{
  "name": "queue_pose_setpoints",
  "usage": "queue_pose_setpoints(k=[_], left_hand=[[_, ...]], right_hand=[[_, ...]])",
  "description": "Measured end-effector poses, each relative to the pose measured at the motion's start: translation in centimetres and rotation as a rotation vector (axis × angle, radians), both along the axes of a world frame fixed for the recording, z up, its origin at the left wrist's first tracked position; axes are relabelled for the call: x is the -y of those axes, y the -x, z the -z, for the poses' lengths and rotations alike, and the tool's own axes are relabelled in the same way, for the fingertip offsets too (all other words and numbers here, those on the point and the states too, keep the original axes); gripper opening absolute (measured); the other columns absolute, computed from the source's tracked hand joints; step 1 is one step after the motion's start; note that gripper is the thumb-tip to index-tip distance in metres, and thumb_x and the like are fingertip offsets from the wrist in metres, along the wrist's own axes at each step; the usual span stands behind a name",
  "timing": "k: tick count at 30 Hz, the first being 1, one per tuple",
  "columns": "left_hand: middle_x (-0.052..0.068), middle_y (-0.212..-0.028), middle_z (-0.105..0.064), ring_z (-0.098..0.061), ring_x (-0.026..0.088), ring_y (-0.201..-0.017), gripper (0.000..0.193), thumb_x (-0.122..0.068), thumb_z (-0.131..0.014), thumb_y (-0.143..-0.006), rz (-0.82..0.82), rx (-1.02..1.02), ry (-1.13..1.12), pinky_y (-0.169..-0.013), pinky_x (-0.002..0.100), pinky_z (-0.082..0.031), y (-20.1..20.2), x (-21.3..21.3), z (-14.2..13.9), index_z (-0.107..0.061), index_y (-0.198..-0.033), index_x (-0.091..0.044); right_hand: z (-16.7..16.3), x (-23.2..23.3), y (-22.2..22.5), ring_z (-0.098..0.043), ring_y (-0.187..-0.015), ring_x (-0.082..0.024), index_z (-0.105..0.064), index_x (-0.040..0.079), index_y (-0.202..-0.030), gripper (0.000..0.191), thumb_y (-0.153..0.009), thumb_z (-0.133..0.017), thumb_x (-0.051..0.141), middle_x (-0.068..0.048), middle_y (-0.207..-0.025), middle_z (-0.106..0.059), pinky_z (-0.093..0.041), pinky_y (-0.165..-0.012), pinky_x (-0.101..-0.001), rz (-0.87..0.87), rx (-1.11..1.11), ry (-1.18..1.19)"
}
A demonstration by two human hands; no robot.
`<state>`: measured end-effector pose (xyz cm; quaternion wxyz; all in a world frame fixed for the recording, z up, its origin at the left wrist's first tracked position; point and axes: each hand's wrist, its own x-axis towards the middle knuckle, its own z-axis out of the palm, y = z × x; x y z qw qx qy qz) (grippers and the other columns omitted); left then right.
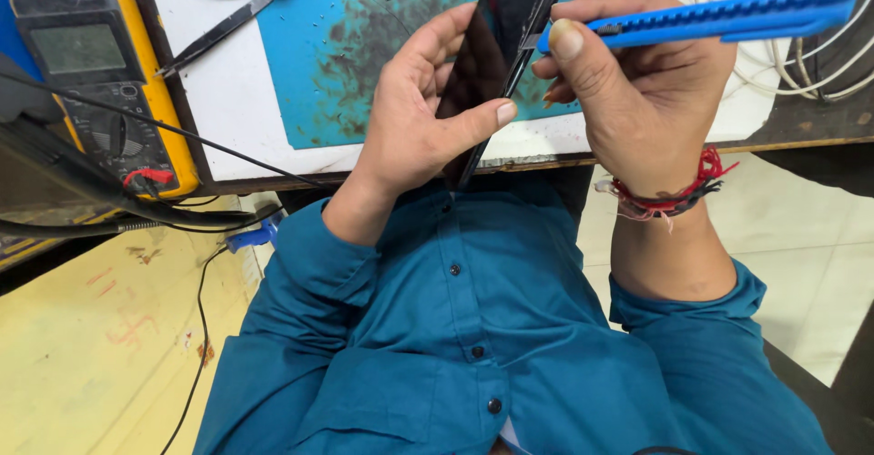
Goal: The person repairs a disassembled smartphone at a workbench. They unscrew components with a screwdriver, pry the screen assembly with a blue pry tool, heat the phone with a heat gun, and use tweezers to work on the internal board and reattach the back cover.
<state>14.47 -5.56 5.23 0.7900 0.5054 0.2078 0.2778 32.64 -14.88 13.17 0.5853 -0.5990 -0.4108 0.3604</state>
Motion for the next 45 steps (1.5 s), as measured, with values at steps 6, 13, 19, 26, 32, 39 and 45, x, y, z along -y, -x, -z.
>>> queue_pose_setpoints(k=[6,13,19,26,32,39,45], left_hand=[[0.012,-0.139,-0.06,-0.062,0.014,-0.124,0.079,-0.002,-0.083,-0.094,0.047,0.024,0.132,-0.114,0.03,-0.052,0.0,0.3,0.2,-0.038,-0.157,0.009],[0.011,-0.137,-0.061,-0.063,0.013,-0.124,0.073,-0.001,-0.083,-0.096,0.095,0.049,0.147,-0.113,0.029,-0.052,0.7,0.8,-0.2,-0.041,-0.155,0.009],[0.011,-0.139,-0.06,-0.063,0.013,-0.123,0.076,-0.002,-0.082,-0.095,0.095,0.009,0.12,-0.113,0.029,-0.052,1.0,1.2,-0.3,-0.04,-0.158,0.008],[0.012,-0.141,-0.059,-0.061,0.014,-0.128,0.073,-0.001,-0.082,-0.098,0.078,0.018,0.082,-0.118,0.029,-0.049,1.5,1.3,0.3,-0.039,-0.156,0.01],[0.013,-0.146,-0.057,-0.059,0.015,-0.132,0.075,-0.002,-0.082,-0.098,0.08,0.015,0.078,-0.12,0.03,-0.047,1.8,1.4,0.8,-0.036,-0.155,0.01],[0.015,-0.148,-0.056,-0.056,0.016,-0.136,0.076,-0.005,-0.084,-0.099,0.059,-0.017,-0.031,-0.124,0.03,-0.045,2.0,1.7,1.0,-0.036,-0.156,0.01],[0.016,-0.153,-0.054,-0.049,0.018,-0.141,0.078,-0.007,-0.086,-0.099,0.019,-0.063,-0.136,-0.128,0.031,-0.039,2.0,1.9,0.8,-0.036,-0.156,0.009]], right_hand=[[0.9,0.6,-0.6,-0.074,-0.08,-0.013,-0.07,-0.007,-0.114,0.023,-0.116,-0.071,0.016,-0.01,-0.092,-0.072,-0.061,-0.068,-0.0239,0.003,0.014,0.011],[1.9,1.2,-0.9,-0.072,-0.077,-0.014,-0.068,-0.007,-0.115,0.03,-0.118,-0.068,0.023,-0.011,-0.093,-0.071,-0.059,-0.066,-0.0242,-0.042,0.019,-0.046],[2.7,2.2,-0.4,-0.071,-0.076,-0.015,-0.068,-0.007,-0.118,0.028,-0.121,-0.068,0.021,-0.012,-0.095,-0.07,-0.056,-0.064,-0.0246,0.014,0.078,-0.061],[3.3,3.4,-0.2,-0.067,-0.068,-0.019,-0.066,-0.006,-0.118,0.029,-0.124,-0.067,0.022,-0.015,-0.097,-0.066,-0.05,-0.061,-0.0284,0.163,0.121,-0.196],[4.5,4.4,-0.1,-0.07,-0.07,-0.02,-0.062,-0.006,-0.12,0.032,-0.122,-0.066,0.025,-0.015,-0.093,-0.067,-0.055,-0.06,-0.0274,0.161,0.191,-0.22],[5.7,5.2,-0.1,-0.072,-0.074,-0.021,-0.061,-0.004,-0.122,0.029,-0.121,-0.066,0.024,-0.015,-0.095,-0.068,-0.057,-0.061,-0.0277,0.17,0.151,-0.239],[6.1,5.5,-0.1,-0.073,-0.079,-0.021,-0.059,-0.002,-0.126,0.025,-0.121,-0.066,0.022,-0.015,-0.096,-0.068,-0.057,-0.063,-0.0289,0.168,0.105,-0.214]])
